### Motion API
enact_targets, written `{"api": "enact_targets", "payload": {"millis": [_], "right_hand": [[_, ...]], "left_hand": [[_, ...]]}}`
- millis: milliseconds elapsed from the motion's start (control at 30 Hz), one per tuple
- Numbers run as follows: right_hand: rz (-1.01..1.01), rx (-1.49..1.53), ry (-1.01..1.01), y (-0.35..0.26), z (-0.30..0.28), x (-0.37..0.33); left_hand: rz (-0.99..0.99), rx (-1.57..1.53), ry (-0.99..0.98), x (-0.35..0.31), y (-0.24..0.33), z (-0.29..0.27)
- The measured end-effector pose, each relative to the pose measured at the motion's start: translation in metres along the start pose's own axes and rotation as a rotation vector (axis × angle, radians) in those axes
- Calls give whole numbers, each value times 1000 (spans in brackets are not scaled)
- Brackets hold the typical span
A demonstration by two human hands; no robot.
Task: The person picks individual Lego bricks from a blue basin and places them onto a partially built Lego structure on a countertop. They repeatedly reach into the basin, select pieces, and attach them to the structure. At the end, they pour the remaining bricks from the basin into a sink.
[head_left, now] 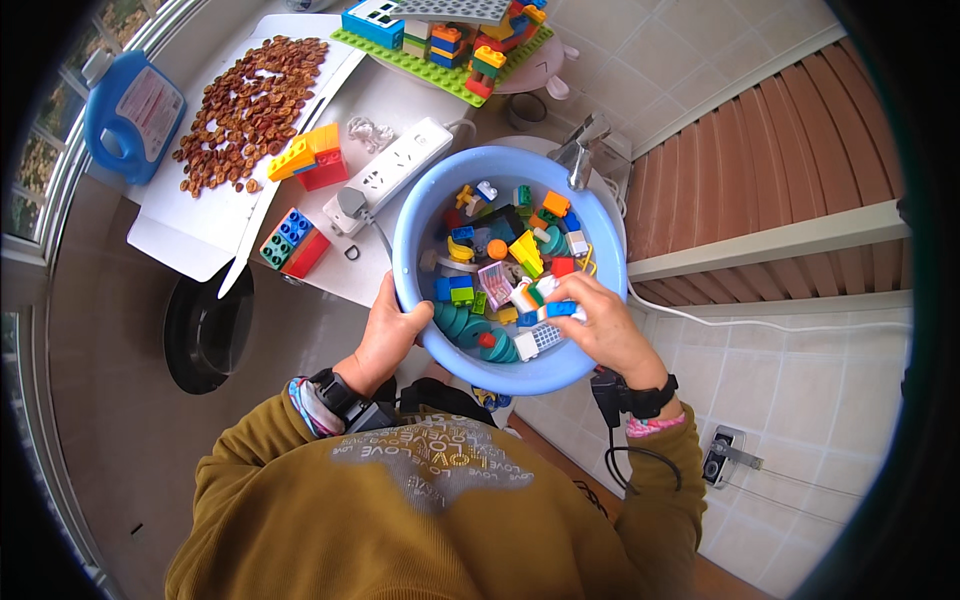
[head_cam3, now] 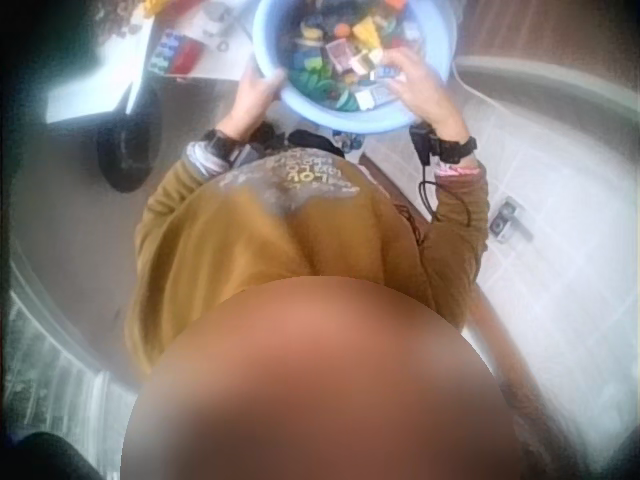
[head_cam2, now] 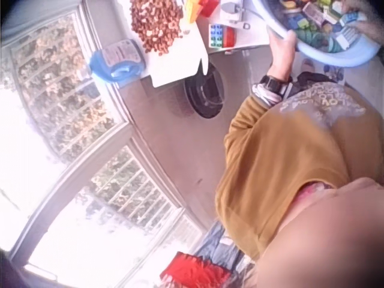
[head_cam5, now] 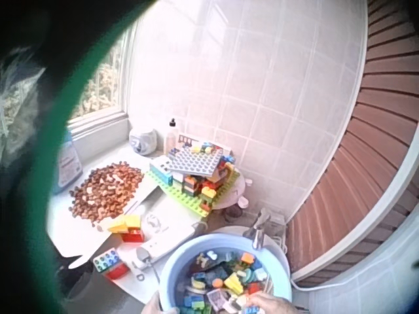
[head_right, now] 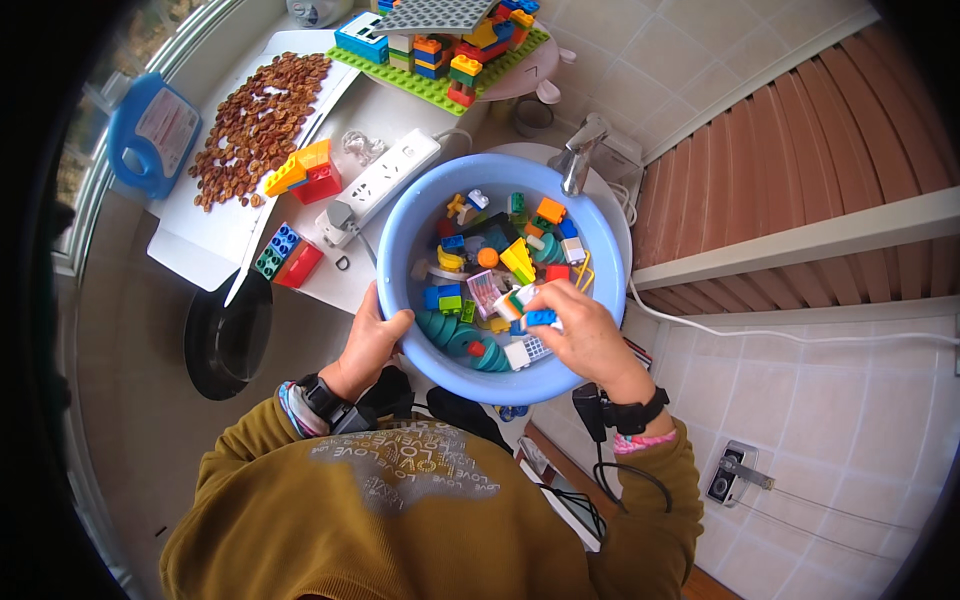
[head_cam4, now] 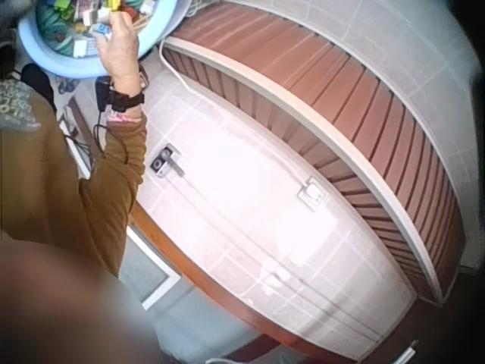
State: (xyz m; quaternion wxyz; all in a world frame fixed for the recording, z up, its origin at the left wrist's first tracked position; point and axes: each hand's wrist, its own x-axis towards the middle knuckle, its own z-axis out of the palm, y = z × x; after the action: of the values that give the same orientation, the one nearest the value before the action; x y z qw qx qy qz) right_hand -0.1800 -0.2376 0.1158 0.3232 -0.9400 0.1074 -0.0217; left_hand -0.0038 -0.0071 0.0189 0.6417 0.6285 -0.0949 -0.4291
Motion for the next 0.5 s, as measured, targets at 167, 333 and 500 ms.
{"api": "enact_targets", "payload": {"millis": [167,333,500], "right_hand": [[232,616,-382,-14,10,12],[131,725,-565,-2,37,55],[278,751,-605,11,60,84]], "left_hand": [[15,-14,2,0,-1,1],[8,-49,12,1,-4,1],[32,-34,-19,4,-10,-3]]}}
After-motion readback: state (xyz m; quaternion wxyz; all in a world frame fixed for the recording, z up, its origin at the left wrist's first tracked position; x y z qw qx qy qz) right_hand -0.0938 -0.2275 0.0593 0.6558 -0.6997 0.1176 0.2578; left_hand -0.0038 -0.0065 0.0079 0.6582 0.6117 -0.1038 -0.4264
